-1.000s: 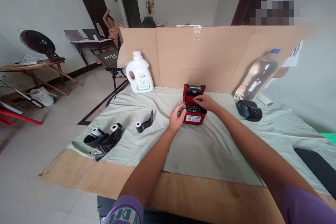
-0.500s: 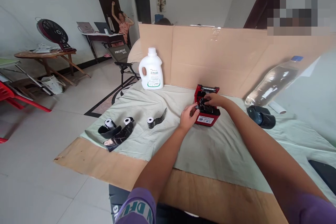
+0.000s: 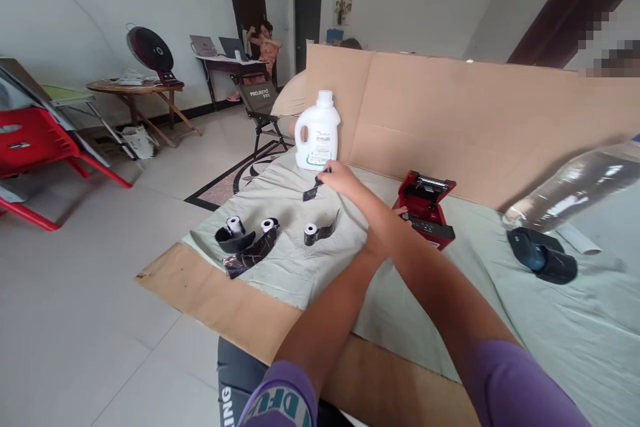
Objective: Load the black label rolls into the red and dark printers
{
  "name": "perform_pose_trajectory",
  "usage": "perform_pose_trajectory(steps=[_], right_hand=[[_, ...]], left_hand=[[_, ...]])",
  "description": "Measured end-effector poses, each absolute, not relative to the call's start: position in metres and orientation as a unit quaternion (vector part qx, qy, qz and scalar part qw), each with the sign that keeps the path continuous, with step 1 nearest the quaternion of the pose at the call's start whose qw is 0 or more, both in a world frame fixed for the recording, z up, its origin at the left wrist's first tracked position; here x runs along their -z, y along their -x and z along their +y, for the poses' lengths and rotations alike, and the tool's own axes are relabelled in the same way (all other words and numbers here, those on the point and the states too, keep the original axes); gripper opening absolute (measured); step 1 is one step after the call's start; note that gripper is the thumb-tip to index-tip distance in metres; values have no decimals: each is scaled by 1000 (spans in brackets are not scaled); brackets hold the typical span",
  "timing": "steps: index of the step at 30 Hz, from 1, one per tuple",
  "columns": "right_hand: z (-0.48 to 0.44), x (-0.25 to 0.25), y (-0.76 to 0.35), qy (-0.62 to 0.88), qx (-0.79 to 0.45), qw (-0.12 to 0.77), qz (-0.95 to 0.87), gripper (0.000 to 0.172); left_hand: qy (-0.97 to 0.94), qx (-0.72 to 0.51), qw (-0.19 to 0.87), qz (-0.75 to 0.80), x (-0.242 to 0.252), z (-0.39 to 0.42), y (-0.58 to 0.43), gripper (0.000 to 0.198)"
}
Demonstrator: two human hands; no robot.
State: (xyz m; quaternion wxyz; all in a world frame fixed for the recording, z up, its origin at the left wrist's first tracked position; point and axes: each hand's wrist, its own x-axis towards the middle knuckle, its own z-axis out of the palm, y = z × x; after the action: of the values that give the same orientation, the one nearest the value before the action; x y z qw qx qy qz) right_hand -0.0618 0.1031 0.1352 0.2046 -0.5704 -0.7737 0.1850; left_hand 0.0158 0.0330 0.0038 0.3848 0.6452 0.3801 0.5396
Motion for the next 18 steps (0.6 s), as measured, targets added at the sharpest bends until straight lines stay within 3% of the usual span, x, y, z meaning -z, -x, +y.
perform_pose_trajectory(steps=[2, 5, 9, 12, 15, 18], right_hand=[[110, -114, 95, 603, -190, 94, -769, 30], [111, -84, 125, 613, -210, 17, -761, 37], [111, -72, 131, 621, -217, -28, -752, 53], [104, -84, 113, 621, -193, 11, -760, 65], [81, -98, 84, 536, -183, 80, -820, 55], [48, -96, 60, 412, -174, 48, -893, 39]], left_hand=[[-656, -545, 375, 362, -5, 32, -14, 39], [-674, -551, 342, 354, -8, 31, -11, 37], [-679, -551, 334, 352, -11, 29, -8, 36], [-683, -534, 351, 353, -11, 31, -8, 38], [-679, -534, 354, 359, -10, 34, -9, 39], [-680, -543, 341, 356, -8, 36, -13, 38]])
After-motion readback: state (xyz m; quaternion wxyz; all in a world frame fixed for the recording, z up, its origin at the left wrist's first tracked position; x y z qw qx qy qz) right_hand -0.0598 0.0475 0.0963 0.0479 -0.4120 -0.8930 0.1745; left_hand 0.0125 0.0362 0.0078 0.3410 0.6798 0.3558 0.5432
